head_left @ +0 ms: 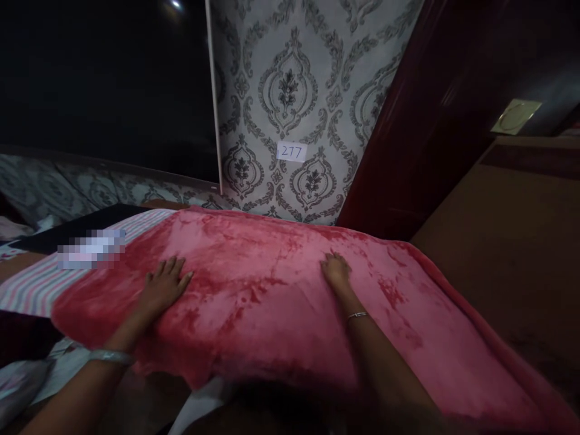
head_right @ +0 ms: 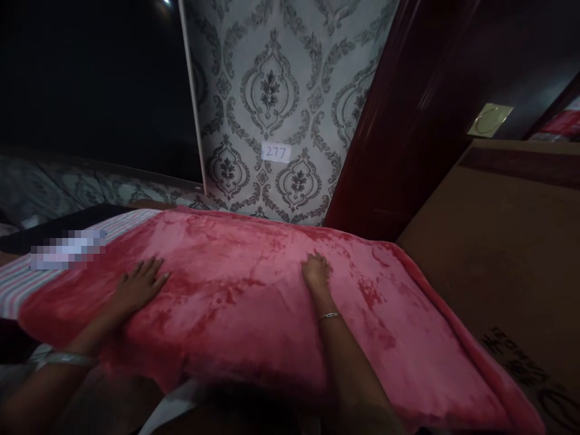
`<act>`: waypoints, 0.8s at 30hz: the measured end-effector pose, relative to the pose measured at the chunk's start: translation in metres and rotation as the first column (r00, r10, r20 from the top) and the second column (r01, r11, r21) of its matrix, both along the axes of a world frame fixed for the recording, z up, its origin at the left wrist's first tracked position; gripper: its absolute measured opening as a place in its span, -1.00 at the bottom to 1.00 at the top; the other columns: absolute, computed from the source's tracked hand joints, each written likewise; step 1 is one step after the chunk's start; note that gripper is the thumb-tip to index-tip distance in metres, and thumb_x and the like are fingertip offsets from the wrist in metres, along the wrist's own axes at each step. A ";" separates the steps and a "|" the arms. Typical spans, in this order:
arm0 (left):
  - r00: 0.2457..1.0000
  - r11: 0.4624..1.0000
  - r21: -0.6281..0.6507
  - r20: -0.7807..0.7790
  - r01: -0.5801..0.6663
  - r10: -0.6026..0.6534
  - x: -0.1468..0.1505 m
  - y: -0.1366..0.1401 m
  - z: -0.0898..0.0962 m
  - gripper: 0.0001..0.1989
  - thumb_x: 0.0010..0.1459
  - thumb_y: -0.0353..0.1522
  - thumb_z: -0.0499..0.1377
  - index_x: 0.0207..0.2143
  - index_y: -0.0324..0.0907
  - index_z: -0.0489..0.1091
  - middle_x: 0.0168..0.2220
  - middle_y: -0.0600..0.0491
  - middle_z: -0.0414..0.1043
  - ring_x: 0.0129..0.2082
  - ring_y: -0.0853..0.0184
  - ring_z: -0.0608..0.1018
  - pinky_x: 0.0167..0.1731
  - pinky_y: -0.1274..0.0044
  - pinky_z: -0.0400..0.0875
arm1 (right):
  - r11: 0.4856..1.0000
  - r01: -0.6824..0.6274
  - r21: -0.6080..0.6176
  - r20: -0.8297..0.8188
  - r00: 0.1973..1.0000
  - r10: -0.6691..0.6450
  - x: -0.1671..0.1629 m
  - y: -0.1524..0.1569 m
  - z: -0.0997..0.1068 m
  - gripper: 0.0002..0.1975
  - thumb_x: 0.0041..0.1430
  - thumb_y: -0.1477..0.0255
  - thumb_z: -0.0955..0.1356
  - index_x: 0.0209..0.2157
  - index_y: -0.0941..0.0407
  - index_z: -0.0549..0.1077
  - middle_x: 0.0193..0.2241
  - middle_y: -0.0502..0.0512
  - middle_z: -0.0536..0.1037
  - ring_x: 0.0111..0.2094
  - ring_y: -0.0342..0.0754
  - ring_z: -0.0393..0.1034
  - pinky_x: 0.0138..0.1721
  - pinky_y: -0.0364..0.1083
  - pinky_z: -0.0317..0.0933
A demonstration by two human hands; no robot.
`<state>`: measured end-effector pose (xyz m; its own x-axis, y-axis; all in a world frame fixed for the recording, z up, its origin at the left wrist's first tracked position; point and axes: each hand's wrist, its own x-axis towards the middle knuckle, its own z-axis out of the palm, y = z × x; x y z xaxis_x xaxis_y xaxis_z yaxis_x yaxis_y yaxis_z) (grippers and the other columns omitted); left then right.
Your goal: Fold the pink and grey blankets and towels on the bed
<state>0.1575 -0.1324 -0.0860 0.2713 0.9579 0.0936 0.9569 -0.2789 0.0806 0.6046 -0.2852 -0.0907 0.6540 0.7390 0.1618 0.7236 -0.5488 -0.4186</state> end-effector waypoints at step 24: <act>0.996 1.000 0.002 0.091 0.019 -0.019 -0.001 -0.002 -0.001 -0.26 0.26 -0.07 -0.22 0.38 -0.25 0.03 0.44 -0.13 -0.11 0.41 -0.06 0.01 0.29 0.00 0.00 | 0.839 -0.374 0.394 -0.146 0.876 0.459 -0.153 0.095 -0.027 -0.68 0.03 0.72 0.28 -0.32 0.08 0.55 -0.26 0.03 0.51 -0.18 -0.08 0.39 -0.05 -0.12 0.26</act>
<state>0.1561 -0.1346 -0.0868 0.2800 0.9525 0.1198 0.9401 -0.2973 0.1668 0.4513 -0.1903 -0.1180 0.3455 0.8737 0.3426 0.7124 -0.0065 -0.7018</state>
